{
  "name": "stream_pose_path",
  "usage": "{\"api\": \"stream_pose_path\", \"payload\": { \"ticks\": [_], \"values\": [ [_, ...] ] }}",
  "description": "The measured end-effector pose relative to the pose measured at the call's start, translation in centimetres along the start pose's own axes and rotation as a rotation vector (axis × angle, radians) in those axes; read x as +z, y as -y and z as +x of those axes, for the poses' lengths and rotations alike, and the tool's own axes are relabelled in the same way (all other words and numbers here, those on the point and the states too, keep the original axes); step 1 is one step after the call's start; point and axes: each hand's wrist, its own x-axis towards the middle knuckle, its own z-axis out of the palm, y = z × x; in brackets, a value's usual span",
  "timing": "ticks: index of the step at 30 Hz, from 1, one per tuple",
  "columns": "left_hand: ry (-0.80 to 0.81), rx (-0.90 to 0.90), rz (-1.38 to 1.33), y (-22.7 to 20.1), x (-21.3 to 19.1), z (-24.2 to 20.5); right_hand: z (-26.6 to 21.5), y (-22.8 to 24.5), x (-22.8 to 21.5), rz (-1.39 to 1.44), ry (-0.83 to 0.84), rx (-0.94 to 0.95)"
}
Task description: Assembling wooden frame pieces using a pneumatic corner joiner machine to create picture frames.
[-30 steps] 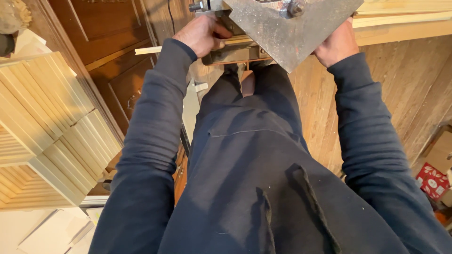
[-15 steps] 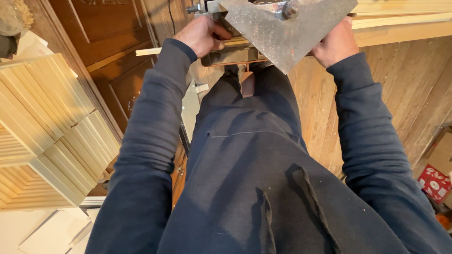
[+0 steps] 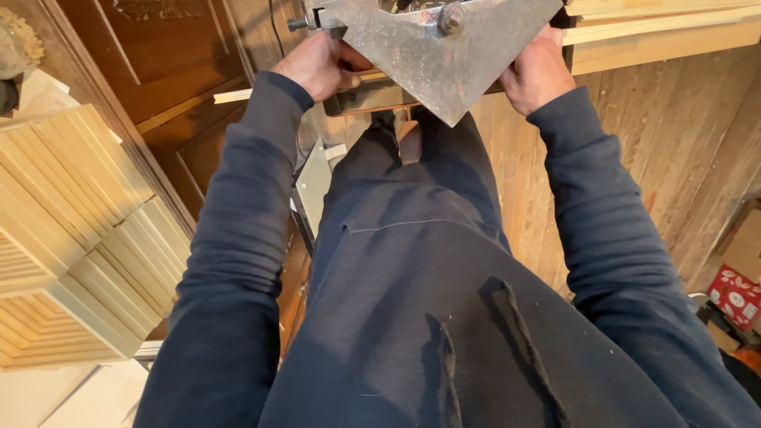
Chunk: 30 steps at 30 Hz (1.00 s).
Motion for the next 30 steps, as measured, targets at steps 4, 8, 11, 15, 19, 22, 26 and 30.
{"api": "stream_pose_path", "payload": {
  "ticks": [4, 8, 11, 15, 19, 22, 26, 30],
  "values": [
    [-0.027, -0.048, 0.031, -0.8, -0.2, -0.5, 0.1, 0.2, -0.2, 0.005, 0.006, 0.001],
    [-0.017, 0.015, 0.063, -0.8, -0.5, -0.9, 0.1, 0.5, -0.4, 0.025, 0.002, -0.004],
    [-0.019, 0.050, 0.073, -0.6, -0.8, -1.0, 0.2, 0.6, -0.2, 0.038, 0.017, 0.002],
    [-0.036, 0.082, 0.086, 0.2, -0.7, -0.9, 0.2, 0.6, 0.0, 0.039, 0.046, 0.030],
    [-0.053, 0.075, 0.061, 0.4, -0.6, -1.0, 0.4, 1.7, -0.2, 0.047, 0.060, 0.057],
    [-0.046, 0.095, 0.116, 0.7, -0.8, -0.8, 0.5, 1.3, 0.3, 0.038, 0.045, 0.046],
    [-0.033, 0.014, 0.048, 0.0, -0.7, -1.0, 0.3, 1.1, 0.7, 0.019, 0.018, 0.031],
    [-0.028, 0.055, 0.070, 0.7, -0.9, -0.7, 0.4, 0.9, 0.6, 0.030, 0.000, 0.029]
  ]
}}
